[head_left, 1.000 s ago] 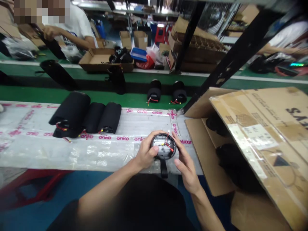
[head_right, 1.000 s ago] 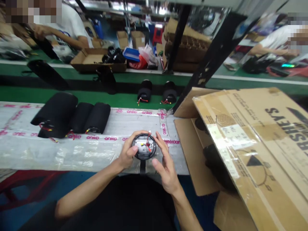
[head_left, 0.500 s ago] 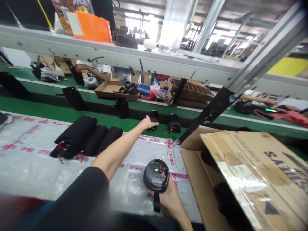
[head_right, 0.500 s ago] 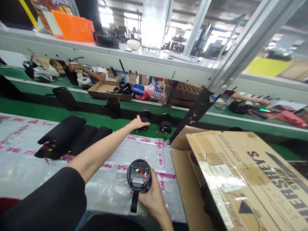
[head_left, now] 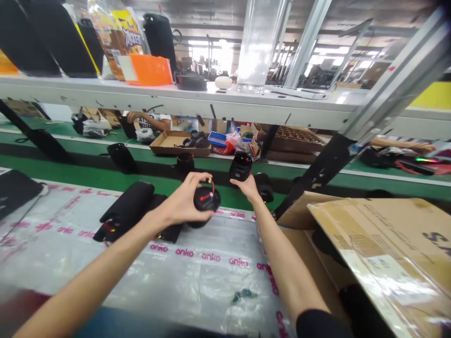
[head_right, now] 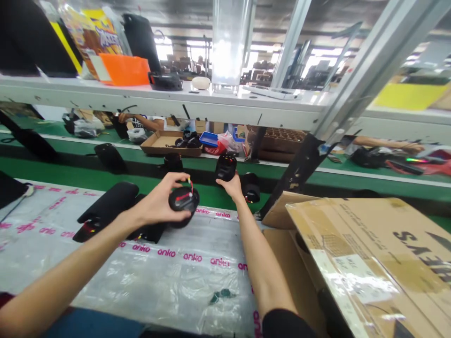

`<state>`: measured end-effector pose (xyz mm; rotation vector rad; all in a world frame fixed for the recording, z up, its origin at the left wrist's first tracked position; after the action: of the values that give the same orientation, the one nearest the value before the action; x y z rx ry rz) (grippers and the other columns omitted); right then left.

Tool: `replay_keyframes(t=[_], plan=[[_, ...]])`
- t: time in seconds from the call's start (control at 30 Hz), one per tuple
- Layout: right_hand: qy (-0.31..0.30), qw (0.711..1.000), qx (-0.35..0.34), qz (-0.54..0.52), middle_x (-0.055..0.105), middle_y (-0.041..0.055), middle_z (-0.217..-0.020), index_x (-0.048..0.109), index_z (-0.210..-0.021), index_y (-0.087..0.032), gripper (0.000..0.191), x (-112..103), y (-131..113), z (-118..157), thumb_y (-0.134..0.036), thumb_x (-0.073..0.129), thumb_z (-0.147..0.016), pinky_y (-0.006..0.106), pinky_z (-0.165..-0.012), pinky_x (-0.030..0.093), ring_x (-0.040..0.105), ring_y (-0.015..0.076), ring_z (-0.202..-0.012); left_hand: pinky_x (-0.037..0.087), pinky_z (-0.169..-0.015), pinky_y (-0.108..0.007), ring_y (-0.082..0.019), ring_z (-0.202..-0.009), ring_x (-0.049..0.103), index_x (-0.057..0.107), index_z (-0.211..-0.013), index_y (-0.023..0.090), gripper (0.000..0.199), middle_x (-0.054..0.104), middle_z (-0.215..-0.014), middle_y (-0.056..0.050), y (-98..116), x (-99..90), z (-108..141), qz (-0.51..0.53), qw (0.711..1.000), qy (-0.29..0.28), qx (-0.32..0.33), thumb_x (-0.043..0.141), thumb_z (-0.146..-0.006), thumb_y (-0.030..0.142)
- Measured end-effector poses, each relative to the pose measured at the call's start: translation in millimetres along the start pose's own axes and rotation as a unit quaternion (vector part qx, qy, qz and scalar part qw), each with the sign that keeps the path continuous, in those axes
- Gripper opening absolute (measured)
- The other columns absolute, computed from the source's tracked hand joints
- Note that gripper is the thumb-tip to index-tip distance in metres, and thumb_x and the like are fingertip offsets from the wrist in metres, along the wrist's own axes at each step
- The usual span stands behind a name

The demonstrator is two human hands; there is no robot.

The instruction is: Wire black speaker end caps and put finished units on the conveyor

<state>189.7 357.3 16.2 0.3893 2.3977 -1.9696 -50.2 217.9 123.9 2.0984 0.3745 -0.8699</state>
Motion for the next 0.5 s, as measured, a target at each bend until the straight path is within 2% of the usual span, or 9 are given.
replay_keyframes(t=[0.03,0.1,0.17,0.23,0.3,0.4,0.5], plan=[[-0.011,1.0,0.001,-0.001,0.07,0.0121,-0.135,0.065,-0.136,-0.016,0.045,11.9,0.7,-7.0,-0.039,0.077,-0.099,0.05,-0.102,0.061,0.071,0.0268,-0.116,0.054,-0.118,-0.049,-0.033,-0.137,0.061,0.043,-0.153,0.031,0.097,0.051,-0.149,-0.012,5.4,9.6,22.2,0.038,0.999,-0.012,0.008,0.092,-0.069,0.037],[-0.033,0.999,0.0,-0.006,0.067,0.0111,-0.139,0.064,-0.139,-0.017,0.042,31.0,0.7,-12.1,-0.041,0.069,-0.105,0.047,-0.1,0.062,0.071,0.0247,-0.116,0.059,-0.112,-0.05,-0.035,-0.138,0.06,0.045,-0.15,0.033,0.1,0.05,-0.147,-0.012,11.4,31.4,62.9,0.112,0.993,-0.023,0.013,0.097,-0.065,0.039],[-0.051,0.999,-0.002,-0.011,0.067,0.0114,-0.14,0.063,-0.14,-0.017,0.044,43.6,0.6,-10.4,-0.042,0.069,-0.105,0.047,-0.101,0.062,0.071,0.025,-0.117,0.06,-0.111,-0.052,-0.035,-0.135,0.063,0.044,-0.15,0.035,0.102,0.054,-0.143,-0.011,9.2,59.3,96.1,0.169,0.985,-0.036,-0.017,0.099,-0.064,0.04],[-0.067,0.998,-0.001,-0.014,0.067,0.0112,-0.139,0.064,-0.139,-0.017,0.041,50.8,1.5,-7.5,-0.041,0.067,-0.106,0.047,-0.1,0.062,0.071,0.0254,-0.118,0.057,-0.115,-0.056,-0.036,-0.133,0.066,0.038,-0.154,0.036,0.109,0.06,-0.141,-0.012,6.0,84.6,121.0,0.236,0.97,-0.022,-0.053,0.1,-0.065,0.041],[-0.08,0.997,0.006,-0.014,0.067,0.0113,-0.14,0.064,-0.14,-0.017,0.042,53.6,4.0,-5.2,-0.043,0.066,-0.107,0.047,-0.102,0.061,0.071,0.0247,-0.118,0.051,-0.121,-0.06,-0.039,-0.139,0.062,0.033,-0.157,0.034,0.106,0.059,-0.147,-0.016,3.1,103.0,139.6,0.279,0.956,0.027,-0.083,0.096,-0.072,0.043],[-0.103,0.994,0.028,-0.014,0.065,0.0123,-0.144,0.062,-0.142,-0.015,0.05,47.2,10.3,6.1,-0.047,0.069,-0.104,0.049,-0.106,0.059,0.071,0.0247,-0.118,0.045,-0.125,-0.063,-0.039,-0.146,0.055,0.033,-0.156,0.03,0.087,0.051,-0.156,-0.018,-6.0,118.2,165.1,0.275,0.942,0.137,-0.139,0.082,-0.086,0.05],[-0.136,0.989,0.054,-0.026,0.065,0.0181,-0.151,0.06,-0.148,-0.017,0.066,26.1,14.6,49.7,-0.054,0.076,-0.097,0.056,-0.116,0.053,0.067,0.0317,-0.135,0.045,-0.123,-0.063,-0.039,-0.145,0.054,0.036,-0.156,0.028,0.077,0.049,-0.154,-0.018,-11.7,128.5,182.8,0.237,0.937,0.194,-0.17,0.068,-0.095,0.062]])
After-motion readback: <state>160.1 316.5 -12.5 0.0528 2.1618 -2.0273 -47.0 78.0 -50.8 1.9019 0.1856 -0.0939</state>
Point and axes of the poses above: each hand's wrist, its own z-axis away from the middle knuckle, its own x-axis out of the palm, y = z × x, the point moved 10 cm from there along -z, towards the middle knuckle
